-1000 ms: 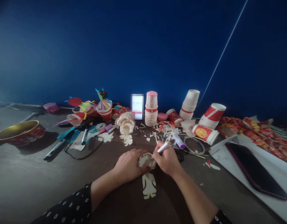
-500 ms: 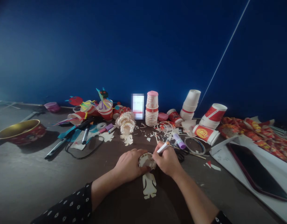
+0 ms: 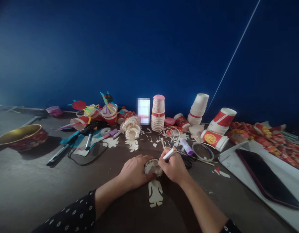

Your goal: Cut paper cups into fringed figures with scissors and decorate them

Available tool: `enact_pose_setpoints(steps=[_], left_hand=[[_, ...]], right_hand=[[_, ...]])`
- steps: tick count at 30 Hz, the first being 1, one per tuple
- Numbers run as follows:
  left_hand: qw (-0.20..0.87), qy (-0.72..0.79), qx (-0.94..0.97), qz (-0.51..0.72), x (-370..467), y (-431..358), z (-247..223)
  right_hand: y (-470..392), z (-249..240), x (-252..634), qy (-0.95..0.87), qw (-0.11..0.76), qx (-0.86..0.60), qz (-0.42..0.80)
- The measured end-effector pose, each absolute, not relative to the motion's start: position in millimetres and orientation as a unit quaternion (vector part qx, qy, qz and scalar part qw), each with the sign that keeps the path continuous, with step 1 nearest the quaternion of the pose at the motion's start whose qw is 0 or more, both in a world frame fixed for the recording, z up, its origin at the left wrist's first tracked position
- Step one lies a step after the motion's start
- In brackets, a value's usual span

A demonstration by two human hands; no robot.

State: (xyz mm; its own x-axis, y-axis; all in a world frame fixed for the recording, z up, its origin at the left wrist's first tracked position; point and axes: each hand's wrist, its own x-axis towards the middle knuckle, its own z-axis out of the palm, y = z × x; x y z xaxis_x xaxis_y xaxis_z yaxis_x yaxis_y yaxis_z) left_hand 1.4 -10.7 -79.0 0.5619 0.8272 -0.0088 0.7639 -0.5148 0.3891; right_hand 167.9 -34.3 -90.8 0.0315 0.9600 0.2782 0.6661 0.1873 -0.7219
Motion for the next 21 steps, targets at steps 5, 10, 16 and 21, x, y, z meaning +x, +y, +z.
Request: enact_pose_setpoints(steps=[5, 10, 16, 21], left_hand=[[0.180, 0.459, 0.865, 0.092, 1.8, -10.7, -79.0], [0.183, 0.454, 0.866, 0.098, 1.0, -10.1, -79.9], [0.197, 0.462, 0.858, 0.105, 0.1, -7.6, -83.4], [0.231, 0.484, 0.825, 0.178, -0.7, 0.1, -87.8]], right_hand=[[-34.6, -90.4, 167.2, -0.659, 0.396, -0.606, 0.204], [-34.6, -90.3, 167.4, -0.632, 0.427, -0.599, 0.243], [-34.2, -92.9, 172.2, -0.533, 0.517, -0.591, 0.317], [-32.1, -95.6, 173.5, -0.438, 0.582, -0.577, 0.371]])
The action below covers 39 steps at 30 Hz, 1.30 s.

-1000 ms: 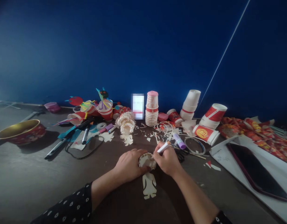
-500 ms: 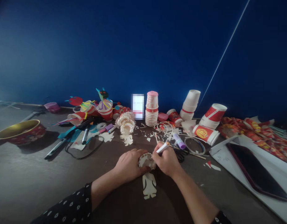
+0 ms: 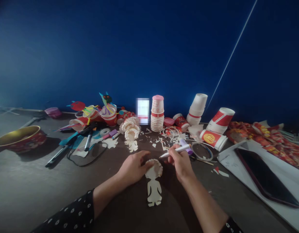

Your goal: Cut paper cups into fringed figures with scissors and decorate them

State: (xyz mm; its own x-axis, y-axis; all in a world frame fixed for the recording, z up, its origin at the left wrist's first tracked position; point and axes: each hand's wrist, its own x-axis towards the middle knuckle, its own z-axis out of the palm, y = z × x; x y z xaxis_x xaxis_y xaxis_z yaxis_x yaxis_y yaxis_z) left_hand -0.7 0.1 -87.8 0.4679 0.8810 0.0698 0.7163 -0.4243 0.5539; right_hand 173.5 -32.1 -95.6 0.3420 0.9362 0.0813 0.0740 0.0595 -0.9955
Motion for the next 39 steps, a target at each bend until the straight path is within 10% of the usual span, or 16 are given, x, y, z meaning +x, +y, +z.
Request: enact_pose_setpoints(steps=[39], left_hand=[[0.198, 0.444, 0.870, 0.085, -3.9, -4.7, -77.6]], right_hand=[[-39.4, -86.7, 165.8, -0.688, 0.386, -0.557, 0.260]])
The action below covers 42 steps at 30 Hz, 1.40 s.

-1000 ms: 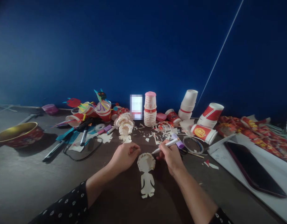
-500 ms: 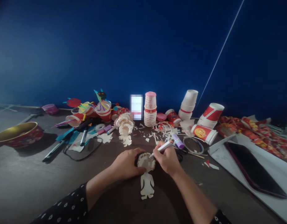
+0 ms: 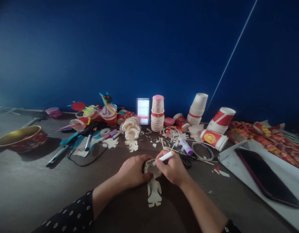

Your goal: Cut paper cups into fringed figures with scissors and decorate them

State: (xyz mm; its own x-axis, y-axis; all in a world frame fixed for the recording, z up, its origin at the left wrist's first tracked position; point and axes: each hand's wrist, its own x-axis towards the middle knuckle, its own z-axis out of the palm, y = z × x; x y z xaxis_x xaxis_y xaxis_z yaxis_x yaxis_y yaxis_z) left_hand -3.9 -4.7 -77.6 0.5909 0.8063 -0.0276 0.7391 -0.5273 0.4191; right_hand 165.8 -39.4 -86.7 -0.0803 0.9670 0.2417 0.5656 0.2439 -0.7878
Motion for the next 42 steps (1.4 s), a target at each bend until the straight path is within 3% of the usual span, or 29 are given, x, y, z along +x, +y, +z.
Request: enact_pose_setpoints(steps=[34, 38, 42], left_hand=[[0.198, 0.444, 0.870, 0.084, -3.9, -5.4, -78.5], [0.200, 0.448, 0.868, 0.076, -3.8, -5.5, -76.6], [0.210, 0.444, 0.868, 0.073, -4.1, -5.1, -76.0]], right_hand=[[-37.9, -86.6, 160.7, -0.685, 0.354, -0.602, 0.206], [-38.1, -87.7, 162.2, -0.670, 0.389, -0.585, 0.240], [-37.8, -90.9, 165.4, -0.554, 0.517, -0.550, 0.350]])
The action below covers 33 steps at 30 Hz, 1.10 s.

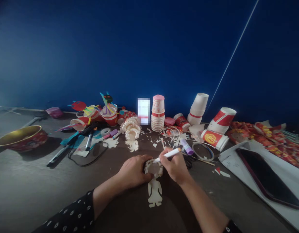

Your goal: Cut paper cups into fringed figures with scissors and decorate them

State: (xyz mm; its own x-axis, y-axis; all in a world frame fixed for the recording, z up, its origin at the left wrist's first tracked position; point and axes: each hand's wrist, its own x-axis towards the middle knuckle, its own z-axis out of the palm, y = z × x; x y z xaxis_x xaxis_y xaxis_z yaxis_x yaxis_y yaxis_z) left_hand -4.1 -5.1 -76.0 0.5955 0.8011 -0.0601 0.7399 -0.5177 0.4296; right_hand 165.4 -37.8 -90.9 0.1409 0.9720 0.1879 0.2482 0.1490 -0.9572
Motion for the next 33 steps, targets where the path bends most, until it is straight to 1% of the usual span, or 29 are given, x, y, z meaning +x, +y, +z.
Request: enact_pose_setpoints(steps=[2, 4, 9, 16, 27, 33], left_hand=[[0.208, 0.443, 0.868, 0.081, -4.3, -5.0, -76.9], [0.204, 0.445, 0.868, 0.085, -4.3, -5.2, -78.0], [0.206, 0.451, 0.864, 0.087, -3.7, -5.6, -78.9], [0.206, 0.455, 0.863, 0.078, -4.1, -4.3, -78.9], [0.198, 0.458, 0.863, 0.077, -3.3, -5.1, -76.9], [0.206, 0.462, 0.859, 0.078, -2.7, -5.8, -76.6]], right_hand=[[-36.1, -93.2, 167.3, -0.456, 0.589, -0.527, 0.409], [-33.3, -95.0, 169.3, -0.385, 0.637, -0.507, 0.435], [-26.7, -92.8, 174.1, -0.298, 0.685, -0.489, 0.450], [-25.7, -90.8, 175.2, -0.256, 0.690, -0.486, 0.472], [-27.9, -98.0, 169.7, -0.309, 0.637, -0.512, 0.486], [-27.5, -100.0, 170.5, -0.325, 0.625, -0.519, 0.484]])
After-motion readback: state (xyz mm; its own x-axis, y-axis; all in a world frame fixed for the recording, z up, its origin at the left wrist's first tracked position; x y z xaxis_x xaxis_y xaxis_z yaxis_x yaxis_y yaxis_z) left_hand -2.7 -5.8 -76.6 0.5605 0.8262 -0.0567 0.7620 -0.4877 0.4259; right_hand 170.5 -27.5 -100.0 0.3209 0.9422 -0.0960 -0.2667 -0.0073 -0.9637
